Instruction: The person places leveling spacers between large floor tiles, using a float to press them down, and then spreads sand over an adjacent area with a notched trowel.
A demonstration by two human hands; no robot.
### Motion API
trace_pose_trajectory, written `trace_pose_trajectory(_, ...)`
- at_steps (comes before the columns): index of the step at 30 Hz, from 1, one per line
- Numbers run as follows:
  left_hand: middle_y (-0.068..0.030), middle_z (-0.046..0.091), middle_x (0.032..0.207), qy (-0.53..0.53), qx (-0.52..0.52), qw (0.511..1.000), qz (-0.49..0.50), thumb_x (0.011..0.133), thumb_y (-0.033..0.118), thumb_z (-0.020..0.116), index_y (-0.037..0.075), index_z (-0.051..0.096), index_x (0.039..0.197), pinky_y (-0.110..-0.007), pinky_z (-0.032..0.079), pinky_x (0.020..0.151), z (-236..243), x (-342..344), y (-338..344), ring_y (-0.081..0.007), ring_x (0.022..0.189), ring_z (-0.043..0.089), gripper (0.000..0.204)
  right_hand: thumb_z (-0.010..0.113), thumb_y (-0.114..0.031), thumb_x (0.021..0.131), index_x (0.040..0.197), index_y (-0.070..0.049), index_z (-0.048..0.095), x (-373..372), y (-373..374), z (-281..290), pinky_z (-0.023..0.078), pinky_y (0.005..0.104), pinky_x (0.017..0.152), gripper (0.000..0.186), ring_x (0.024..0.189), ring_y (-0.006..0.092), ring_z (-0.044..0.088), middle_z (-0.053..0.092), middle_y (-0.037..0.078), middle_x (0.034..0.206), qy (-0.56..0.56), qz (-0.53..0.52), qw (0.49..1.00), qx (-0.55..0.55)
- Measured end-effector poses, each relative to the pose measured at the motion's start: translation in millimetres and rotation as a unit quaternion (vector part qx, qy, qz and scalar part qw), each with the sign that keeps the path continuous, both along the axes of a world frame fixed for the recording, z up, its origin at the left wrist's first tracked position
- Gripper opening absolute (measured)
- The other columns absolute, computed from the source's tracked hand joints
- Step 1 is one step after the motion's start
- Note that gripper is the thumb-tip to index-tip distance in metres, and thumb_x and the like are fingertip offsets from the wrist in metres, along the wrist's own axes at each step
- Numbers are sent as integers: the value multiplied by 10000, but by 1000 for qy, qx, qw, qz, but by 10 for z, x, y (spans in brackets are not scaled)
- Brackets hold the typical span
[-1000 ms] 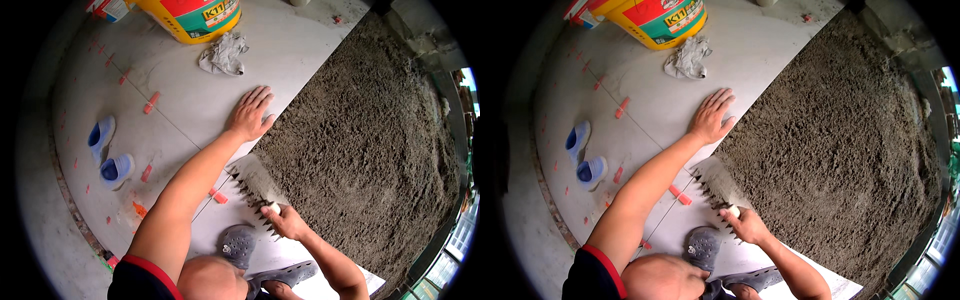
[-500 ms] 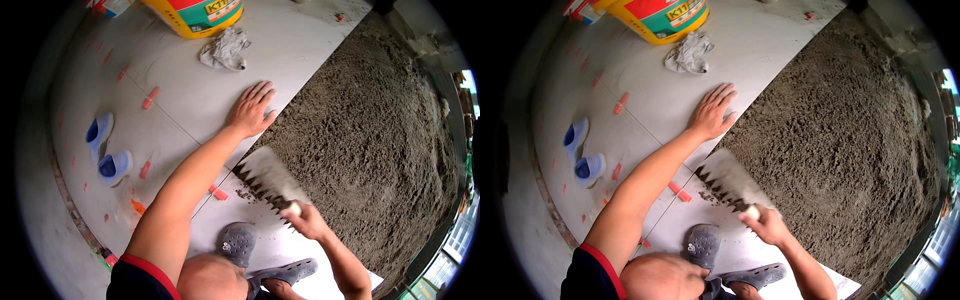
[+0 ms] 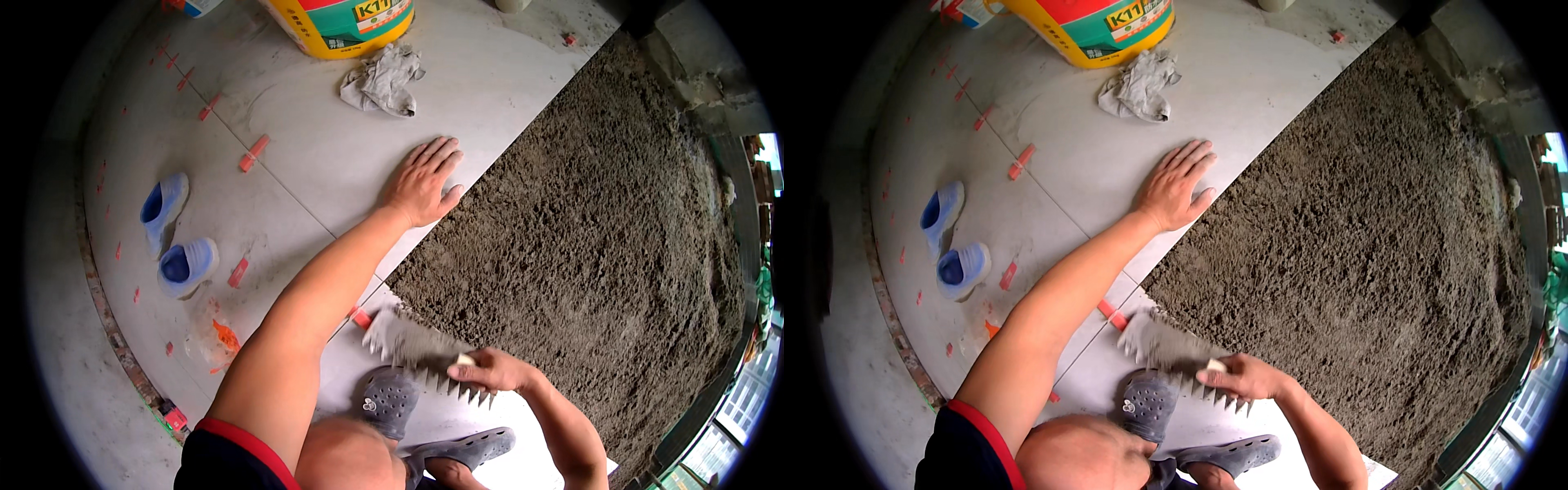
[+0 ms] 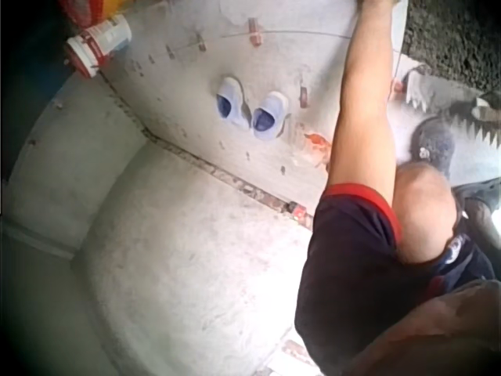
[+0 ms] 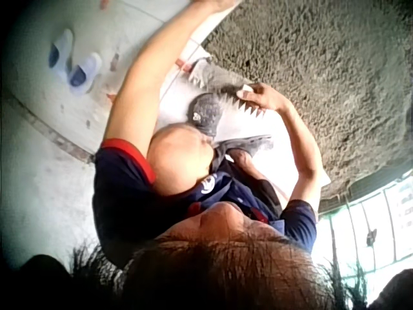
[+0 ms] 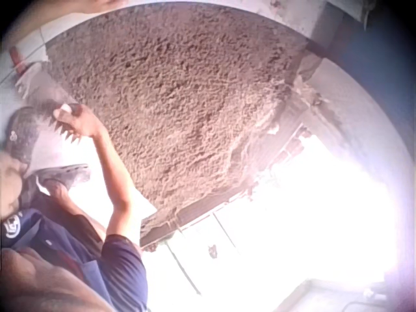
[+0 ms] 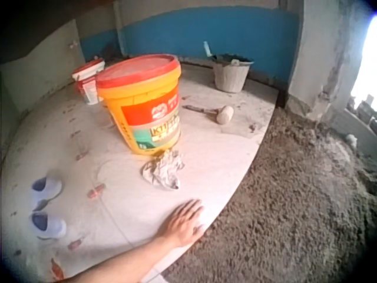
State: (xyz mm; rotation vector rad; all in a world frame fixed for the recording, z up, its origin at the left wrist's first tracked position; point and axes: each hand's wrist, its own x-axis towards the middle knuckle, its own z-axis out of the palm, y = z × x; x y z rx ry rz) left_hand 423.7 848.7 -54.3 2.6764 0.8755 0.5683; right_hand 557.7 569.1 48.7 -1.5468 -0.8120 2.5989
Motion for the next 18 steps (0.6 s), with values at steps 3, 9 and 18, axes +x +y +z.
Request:
trace_pose_trajectory(3, -128, 414, 1485, 1, -4, 1000, -1, 916, 359, 528, 55, 487, 1354, -426, 225, 1183, -20, -16, -8, -289, 1405, 339, 535, 641, -691, 810, 870, -49, 659, 152, 164, 16, 469, 259, 499, 644, 540, 106, 558, 538, -17, 591, -37, -58, 998, 12)
trace_pose_trajectory(9, -126, 417, 1483, 1, -14, 1000, 1, 920, 351, 520, 63, 490, 1354, -426, 228, 1181, -17, -56, 9, -294, 1403, 341, 522, 569, -642, 879, 924, -24, 646, 138, -35, 216, 539, 432, 673, 624, 687, 373, 665, 661, 185, 726, -204, 78, 943, 250)
trace_pose_trajectory(18, -113, 381, 1517, 48, -32, 998, 1, 940, 331, 491, 62, 473, 1386, -425, 226, 1187, 41, -30, 24, -284, 1424, 315, 521, 622, -548, 888, 911, -25, 644, 336, 172, -12, 541, 465, 643, 524, 670, 379, 673, 662, 201, 698, -377, 20, 869, 320)
